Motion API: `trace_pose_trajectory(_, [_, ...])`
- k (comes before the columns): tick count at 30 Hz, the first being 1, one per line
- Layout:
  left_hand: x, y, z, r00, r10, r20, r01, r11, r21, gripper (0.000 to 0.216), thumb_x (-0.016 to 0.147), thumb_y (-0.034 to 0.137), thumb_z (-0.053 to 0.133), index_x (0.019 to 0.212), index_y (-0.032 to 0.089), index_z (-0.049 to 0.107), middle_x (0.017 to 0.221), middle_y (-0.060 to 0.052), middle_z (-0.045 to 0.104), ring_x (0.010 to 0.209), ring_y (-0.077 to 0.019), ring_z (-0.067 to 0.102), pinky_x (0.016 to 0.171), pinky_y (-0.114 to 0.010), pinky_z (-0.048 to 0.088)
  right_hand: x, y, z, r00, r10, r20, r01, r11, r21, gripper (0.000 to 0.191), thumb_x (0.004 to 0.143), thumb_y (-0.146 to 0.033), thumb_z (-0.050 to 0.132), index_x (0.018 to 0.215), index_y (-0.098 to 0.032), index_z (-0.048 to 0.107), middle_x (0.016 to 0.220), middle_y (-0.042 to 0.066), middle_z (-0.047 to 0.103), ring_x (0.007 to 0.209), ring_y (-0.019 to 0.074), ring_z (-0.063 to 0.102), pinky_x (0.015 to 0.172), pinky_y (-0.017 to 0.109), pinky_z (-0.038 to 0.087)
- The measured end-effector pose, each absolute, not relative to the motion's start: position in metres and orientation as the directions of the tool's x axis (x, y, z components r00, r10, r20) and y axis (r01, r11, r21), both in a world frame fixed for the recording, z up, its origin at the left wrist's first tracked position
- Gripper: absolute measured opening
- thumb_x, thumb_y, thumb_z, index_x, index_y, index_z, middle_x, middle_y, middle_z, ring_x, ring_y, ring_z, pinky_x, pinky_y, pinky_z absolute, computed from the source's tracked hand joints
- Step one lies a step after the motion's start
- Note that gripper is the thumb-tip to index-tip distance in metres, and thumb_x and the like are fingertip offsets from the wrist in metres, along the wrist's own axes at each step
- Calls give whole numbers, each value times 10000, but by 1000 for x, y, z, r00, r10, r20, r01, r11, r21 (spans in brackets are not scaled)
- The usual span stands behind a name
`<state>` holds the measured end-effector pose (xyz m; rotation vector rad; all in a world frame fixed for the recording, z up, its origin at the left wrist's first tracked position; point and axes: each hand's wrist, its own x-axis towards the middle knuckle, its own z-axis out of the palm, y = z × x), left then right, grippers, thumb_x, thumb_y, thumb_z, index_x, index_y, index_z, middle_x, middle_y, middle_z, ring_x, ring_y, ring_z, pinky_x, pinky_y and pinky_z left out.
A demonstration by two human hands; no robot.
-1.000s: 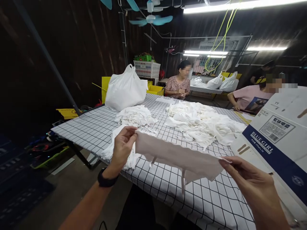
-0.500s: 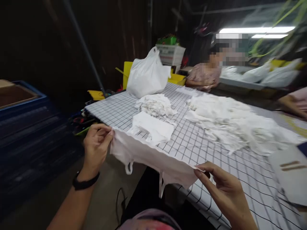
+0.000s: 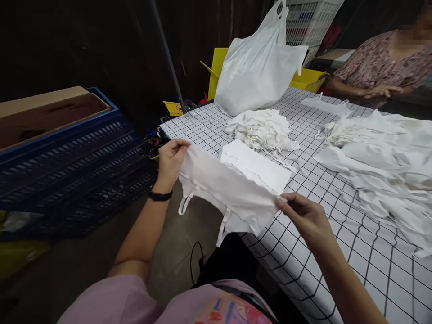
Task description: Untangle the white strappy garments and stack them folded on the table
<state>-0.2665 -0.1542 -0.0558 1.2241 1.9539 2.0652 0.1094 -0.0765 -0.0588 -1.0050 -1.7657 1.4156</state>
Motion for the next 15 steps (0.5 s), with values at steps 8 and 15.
trace_pose_trajectory(8, [-270,-13,-88,-474,832,287,464,-41,885,152,714,157,657,854,138,714,812,-36,676,766,-141,604,727,-262,485,101,5,-114,-314,941,-126,230,-53,-972,472,675,-550,880,884,-142,769,712,39,658,633,139,530,544,256,424])
trace_pose_trajectory(15, [-265,43,-107,-449,866,218,543,72,836,257,668,38,639,889,168,656,777,3,611,722,-132,558,715,-269,456,105,34,-119,-165,977,-136,415,-57,-908,467,679,-543,829,902,-137,776,685,31,653,561,125,470,510,273,376])
